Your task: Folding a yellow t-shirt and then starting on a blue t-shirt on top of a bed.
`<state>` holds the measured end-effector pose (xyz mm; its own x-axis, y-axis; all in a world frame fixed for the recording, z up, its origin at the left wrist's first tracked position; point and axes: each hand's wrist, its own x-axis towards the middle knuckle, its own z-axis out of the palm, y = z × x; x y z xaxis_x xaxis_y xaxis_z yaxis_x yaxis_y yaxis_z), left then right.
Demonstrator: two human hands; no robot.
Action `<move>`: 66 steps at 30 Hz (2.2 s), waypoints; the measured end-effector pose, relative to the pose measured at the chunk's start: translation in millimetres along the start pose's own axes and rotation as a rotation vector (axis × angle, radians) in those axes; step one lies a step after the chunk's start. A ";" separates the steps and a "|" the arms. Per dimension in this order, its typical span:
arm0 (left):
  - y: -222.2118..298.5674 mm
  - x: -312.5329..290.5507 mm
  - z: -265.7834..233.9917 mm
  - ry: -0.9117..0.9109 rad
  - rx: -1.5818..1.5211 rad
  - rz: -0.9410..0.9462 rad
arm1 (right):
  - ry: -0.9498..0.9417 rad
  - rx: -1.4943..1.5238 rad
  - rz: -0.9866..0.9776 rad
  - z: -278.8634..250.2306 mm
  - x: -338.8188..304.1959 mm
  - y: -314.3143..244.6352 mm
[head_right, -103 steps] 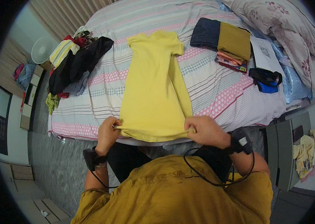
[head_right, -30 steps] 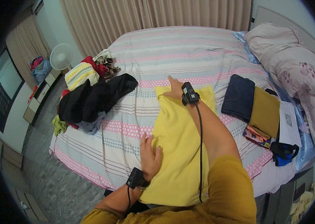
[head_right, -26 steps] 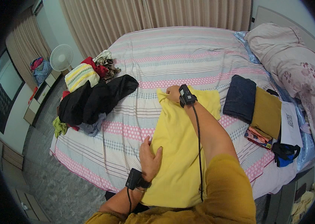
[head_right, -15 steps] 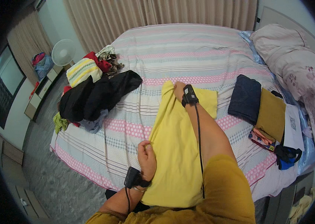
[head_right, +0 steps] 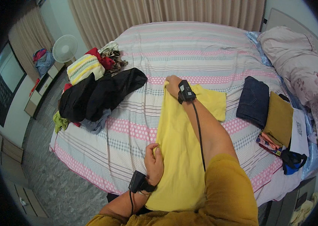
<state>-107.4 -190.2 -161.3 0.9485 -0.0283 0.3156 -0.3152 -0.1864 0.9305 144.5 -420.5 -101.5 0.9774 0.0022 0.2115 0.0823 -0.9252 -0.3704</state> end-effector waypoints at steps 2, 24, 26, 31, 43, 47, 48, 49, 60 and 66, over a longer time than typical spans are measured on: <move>-0.9 -1.7 -5.3 0.001 -0.017 -0.067 | 0.239 0.380 0.098 -0.7 3.1 -16.0; 47.6 14.3 -38.6 -0.209 0.394 0.161 | 0.274 0.935 0.606 -76.1 -233.8 113.4; 53.5 8.1 -38.9 -0.285 0.463 0.225 | 0.280 0.930 0.555 -69.4 -233.9 111.1; 27.9 2.6 -51.6 -0.309 0.665 0.433 | 0.420 1.156 0.469 -62.4 -214.4 103.1; 16.1 -5.4 -50.7 -0.214 0.564 0.404 | 0.106 0.363 0.225 -53.0 -184.0 104.6; 17.5 -5.2 -48.4 -0.186 0.520 0.401 | 0.374 -0.083 -0.050 -26.3 -191.8 90.3; 17.8 -5.2 -48.7 -0.188 0.521 0.399 | 0.319 -0.115 -0.021 -24.4 -192.3 84.1; 18.1 -5.0 -48.6 -0.179 0.515 0.412 | 0.317 -0.114 -0.019 -25.1 -192.2 80.2; 17.6 -5.3 -50.4 -0.174 0.521 0.406 | 0.082 0.004 0.270 -62.2 -195.0 64.7; 13.0 -5.7 -50.6 -0.161 0.504 0.450 | 0.333 -0.039 -0.319 -26.4 -187.4 21.2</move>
<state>-118.5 -142.8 -141.6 0.7345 -0.3474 0.5829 -0.6622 -0.5546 0.5039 -42.0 -450.6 -125.1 0.7879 0.1734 0.5910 0.3554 -0.9116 -0.2064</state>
